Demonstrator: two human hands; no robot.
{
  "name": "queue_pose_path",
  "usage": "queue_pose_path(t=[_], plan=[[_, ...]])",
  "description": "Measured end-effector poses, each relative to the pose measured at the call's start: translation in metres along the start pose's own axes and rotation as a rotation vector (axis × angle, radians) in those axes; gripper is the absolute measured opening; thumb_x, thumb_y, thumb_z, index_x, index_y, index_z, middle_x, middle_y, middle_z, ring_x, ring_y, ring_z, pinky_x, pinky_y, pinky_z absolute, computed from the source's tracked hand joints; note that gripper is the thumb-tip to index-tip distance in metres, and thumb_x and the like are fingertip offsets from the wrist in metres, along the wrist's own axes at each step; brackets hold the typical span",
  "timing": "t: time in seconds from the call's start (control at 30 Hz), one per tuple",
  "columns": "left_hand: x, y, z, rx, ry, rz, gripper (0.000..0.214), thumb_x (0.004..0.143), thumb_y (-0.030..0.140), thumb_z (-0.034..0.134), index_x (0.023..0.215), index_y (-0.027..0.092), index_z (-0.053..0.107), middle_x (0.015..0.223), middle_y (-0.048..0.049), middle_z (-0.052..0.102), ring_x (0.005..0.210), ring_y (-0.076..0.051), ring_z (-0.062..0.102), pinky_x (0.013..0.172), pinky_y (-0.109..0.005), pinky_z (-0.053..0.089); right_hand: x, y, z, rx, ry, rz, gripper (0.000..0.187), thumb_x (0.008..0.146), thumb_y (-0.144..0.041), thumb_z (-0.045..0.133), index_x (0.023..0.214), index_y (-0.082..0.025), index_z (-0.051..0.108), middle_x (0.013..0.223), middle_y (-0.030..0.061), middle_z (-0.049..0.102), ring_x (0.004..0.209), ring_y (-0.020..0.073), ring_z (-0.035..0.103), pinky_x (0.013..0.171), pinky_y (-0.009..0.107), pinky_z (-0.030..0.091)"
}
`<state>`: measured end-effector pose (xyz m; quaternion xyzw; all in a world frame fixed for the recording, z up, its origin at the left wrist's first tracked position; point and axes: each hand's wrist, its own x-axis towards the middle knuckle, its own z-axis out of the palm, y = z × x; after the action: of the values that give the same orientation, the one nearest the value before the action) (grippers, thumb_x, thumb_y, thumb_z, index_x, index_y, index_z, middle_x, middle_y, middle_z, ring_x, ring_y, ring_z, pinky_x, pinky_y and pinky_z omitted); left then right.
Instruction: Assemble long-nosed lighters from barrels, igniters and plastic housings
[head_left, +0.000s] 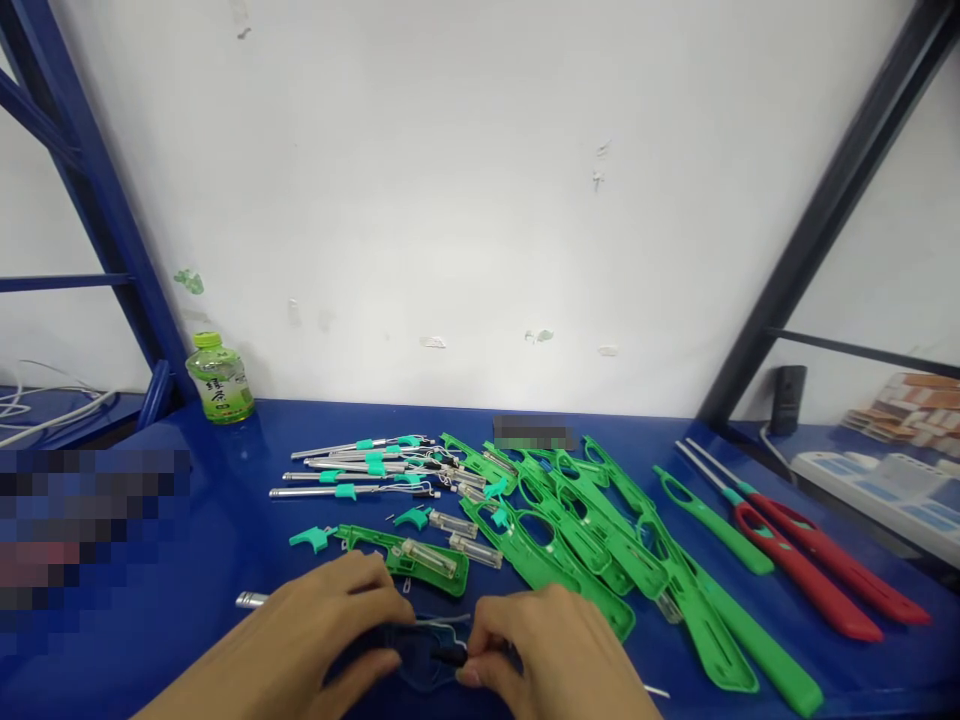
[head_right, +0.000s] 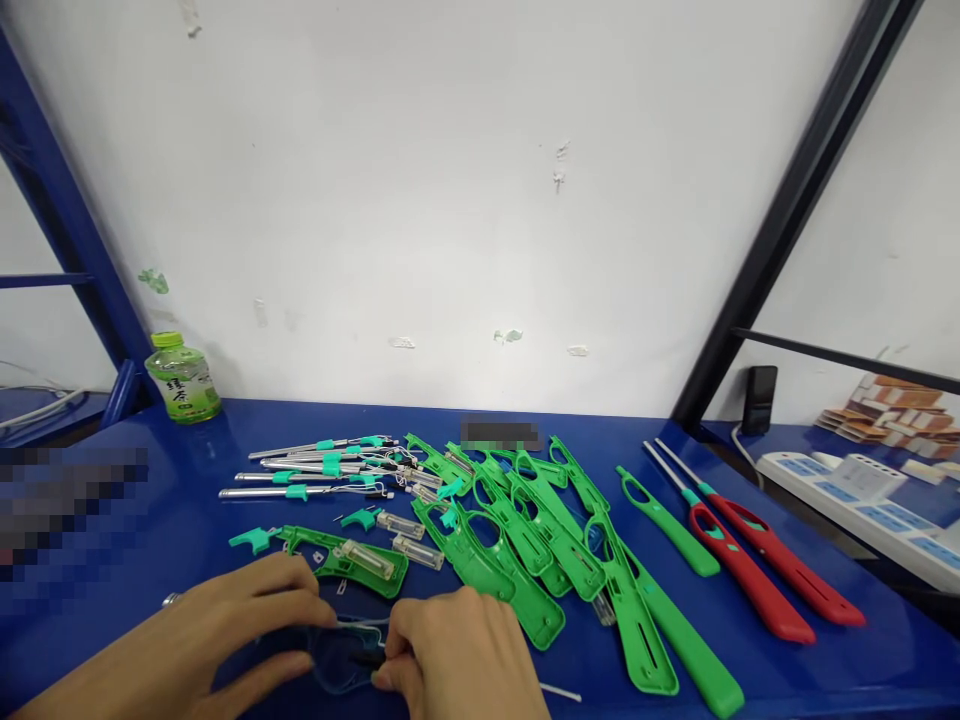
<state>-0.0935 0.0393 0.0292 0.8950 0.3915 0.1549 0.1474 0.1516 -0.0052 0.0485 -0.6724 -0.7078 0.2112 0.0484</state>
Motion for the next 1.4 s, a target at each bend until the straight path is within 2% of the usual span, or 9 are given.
queue_pose_path(t=[0.13,0.23,0.3,0.43,0.63,0.83,0.97,1.17,1.4], plan=[[0.005,0.009,0.003,0.018,0.036,0.087,0.025,0.096,0.018,0.067,0.106,0.038,0.077,0.107,0.005,0.076,0.095,-0.017,0.075,0.085,-0.022,0.057,0.0,0.002,0.002,0.01,0.012,-0.018,0.011,0.087,-0.029,0.085,0.092,-0.038,0.086,0.091,-0.0022,0.086,0.092,0.0273,0.081,0.066,0.031,0.034],[0.013,-0.001,0.001,0.108,0.156,0.098,0.028,0.102,0.018,0.053,0.101,0.032,0.078,0.101,0.0001,0.075,0.089,-0.019,0.073,0.081,-0.028,0.058,0.001,0.002,0.002,0.013,0.01,-0.02,0.01,0.086,-0.027,0.085,0.091,-0.037,0.086,0.091,-0.0026,0.086,0.093,0.0265,0.08,0.066,0.03,0.034],[0.02,-0.011,0.0,0.165,0.216,0.087,0.033,0.105,0.02,0.046,0.105,0.029,0.078,0.1,-0.0027,0.074,0.088,-0.021,0.072,0.079,-0.032,0.058,0.001,0.001,0.002,0.022,0.02,-0.013,0.011,0.087,-0.026,0.084,0.09,-0.036,0.086,0.091,-0.0032,0.086,0.093,0.0258,0.08,0.067,0.03,0.034],[0.029,-0.027,-0.002,0.202,0.284,0.066,0.034,0.108,0.03,0.045,0.118,0.027,0.077,0.112,-0.0064,0.072,0.102,-0.026,0.07,0.085,-0.038,0.058,0.0,0.001,0.004,0.034,0.035,-0.002,0.011,0.088,-0.026,0.083,0.087,-0.036,0.085,0.087,-0.0041,0.085,0.091,0.0247,0.079,0.067,0.029,0.033],[0.029,-0.038,-0.007,0.178,0.269,0.014,0.038,0.111,0.035,0.041,0.122,0.025,0.076,0.115,-0.0084,0.07,0.109,-0.029,0.066,0.091,-0.043,0.057,-0.001,0.007,0.011,0.012,0.1,-0.045,0.01,0.087,-0.026,0.084,0.085,-0.035,0.084,0.082,-0.0032,0.084,0.084,0.0244,0.078,0.062,0.029,0.03],[0.033,-0.022,0.001,0.06,0.176,0.035,0.034,0.112,0.033,0.047,0.134,0.029,0.072,0.132,-0.0077,0.065,0.126,-0.028,0.059,0.108,-0.047,0.051,-0.005,0.006,0.006,0.019,0.155,-0.104,0.012,0.088,-0.023,0.083,0.084,-0.034,0.082,0.08,-0.0047,0.083,0.081,0.0222,0.077,0.063,0.029,0.033],[0.034,-0.02,-0.002,0.051,0.146,0.03,0.035,0.112,0.03,0.044,0.128,0.028,0.075,0.131,-0.0083,0.066,0.123,-0.027,0.06,0.106,-0.045,0.051,-0.007,0.006,0.005,0.007,0.156,-0.11,0.011,0.088,-0.023,0.083,0.084,-0.033,0.082,0.081,-0.0045,0.083,0.081,0.0231,0.077,0.062,0.029,0.033],[0.026,-0.03,-0.02,0.096,0.115,-0.055,0.032,0.109,0.03,0.046,0.105,0.024,0.077,0.116,-0.0071,0.071,0.11,-0.026,0.064,0.099,-0.04,0.052,-0.005,0.007,0.005,0.028,0.143,-0.104,0.012,0.089,-0.023,0.083,0.082,-0.033,0.081,0.079,-0.0048,0.081,0.079,0.0216,0.075,0.061,0.029,0.032],[0.022,-0.037,-0.029,0.136,0.128,-0.089,0.032,0.108,0.038,0.048,0.106,0.027,0.078,0.117,-0.0059,0.073,0.112,-0.027,0.066,0.098,-0.038,0.053,-0.004,0.004,0.002,0.032,0.121,-0.085,0.013,0.09,-0.023,0.083,0.082,-0.033,0.081,0.08,-0.0053,0.082,0.081,0.0213,0.075,0.061,0.029,0.031]])
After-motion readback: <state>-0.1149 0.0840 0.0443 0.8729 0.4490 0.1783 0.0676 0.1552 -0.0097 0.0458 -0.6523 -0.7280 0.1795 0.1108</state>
